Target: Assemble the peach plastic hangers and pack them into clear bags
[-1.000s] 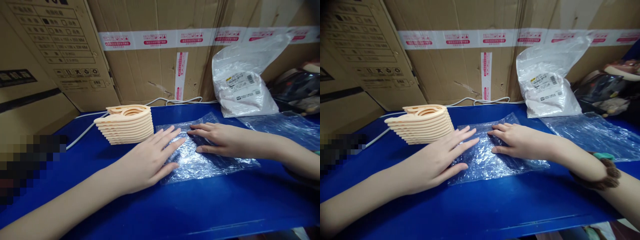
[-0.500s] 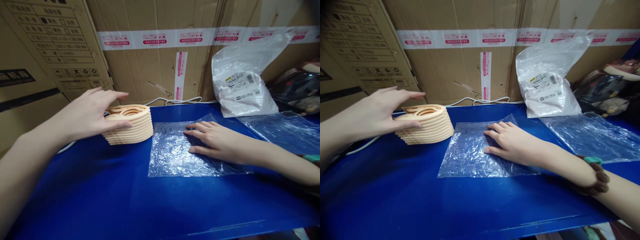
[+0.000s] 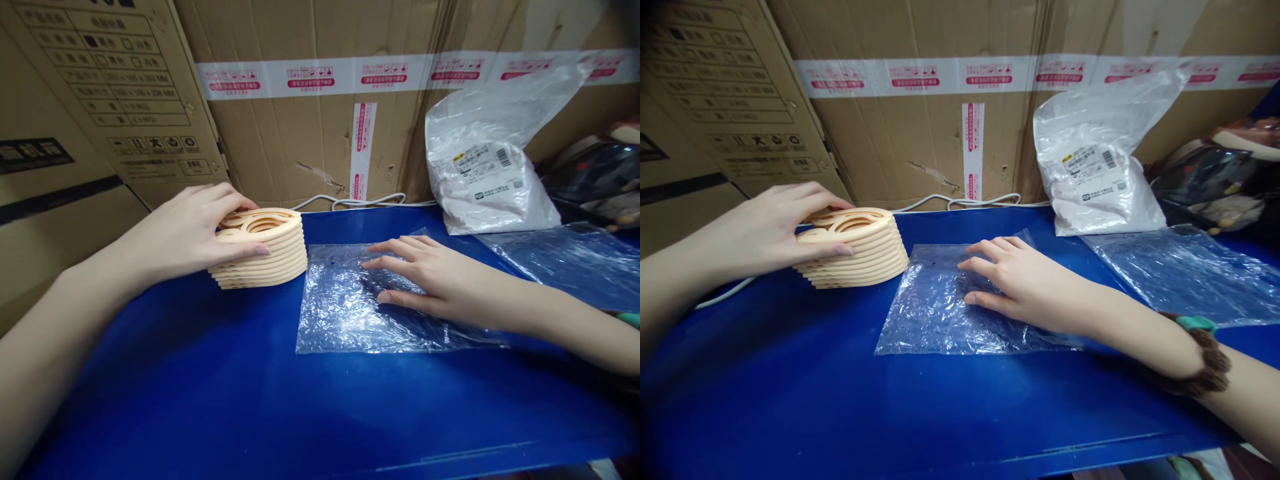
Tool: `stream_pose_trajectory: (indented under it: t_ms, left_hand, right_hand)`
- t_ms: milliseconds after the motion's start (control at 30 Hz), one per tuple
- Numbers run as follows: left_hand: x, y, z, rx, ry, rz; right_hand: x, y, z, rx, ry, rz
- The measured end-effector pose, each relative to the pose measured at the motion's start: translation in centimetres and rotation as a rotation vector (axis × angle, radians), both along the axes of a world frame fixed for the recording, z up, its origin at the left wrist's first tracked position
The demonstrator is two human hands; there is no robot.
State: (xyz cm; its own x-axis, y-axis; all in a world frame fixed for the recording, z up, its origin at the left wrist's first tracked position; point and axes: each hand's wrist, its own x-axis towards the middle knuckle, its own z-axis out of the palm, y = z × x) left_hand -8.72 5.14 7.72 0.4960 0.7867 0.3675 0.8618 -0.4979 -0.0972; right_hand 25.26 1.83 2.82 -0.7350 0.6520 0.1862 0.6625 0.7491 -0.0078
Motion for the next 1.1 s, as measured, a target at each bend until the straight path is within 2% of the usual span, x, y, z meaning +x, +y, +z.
stream_pose_trajectory:
  t_ms: [133, 300, 367, 433, 500, 633, 700, 900, 1100]
  left_hand:
    - [0.3, -0.5, 0.1, 0.008, -0.019, 0.02]
    - [2.1, -2.2, 0.1, 0.207, 0.012, 0.011]
    - [3.5, -3.4, -0.3, 0.286, 0.024, -0.001]
    - [5.0, -4.6, -1.0, 0.335, 0.026, -0.108]
    - [6.4, -5.6, -2.0, 0.32, 0.021, -0.147]
    - [7.9, -6.6, -3.7, 0.361, -0.008, -0.309]
    - [8.0, -6.7, -4.0, 0.379, -0.018, -0.34]
    - [7.6, -6.1, -4.0, 0.324, -0.02, -0.332]
    - [6.9, -5.3, -3.8, 0.319, 0.026, -0.302]
  right_hand:
    - [0.0, 0.1, 0.1, 0.007, -0.001, 0.004]
    - [-0.6, -0.6, 0.7, -0.039, 0.119, -0.004]
    - [-1.0, -1.2, 1.1, -0.16, 0.268, -0.052]
    - [-1.4, -1.8, 1.5, -0.358, 0.449, -0.095]
    - [-1.7, -2.3, 1.7, -0.561, 0.589, -0.11]
    - [-2.2, -2.6, 1.7, -0.884, 0.734, -0.091]
    - [-2.3, -2.6, 1.6, -0.975, 0.779, -0.089]
    - [-1.7, -2.1, 1.5, -0.986, 0.849, -0.145]
    - [-1.0, -1.6, 1.0, -0.934, 0.873, -0.176]
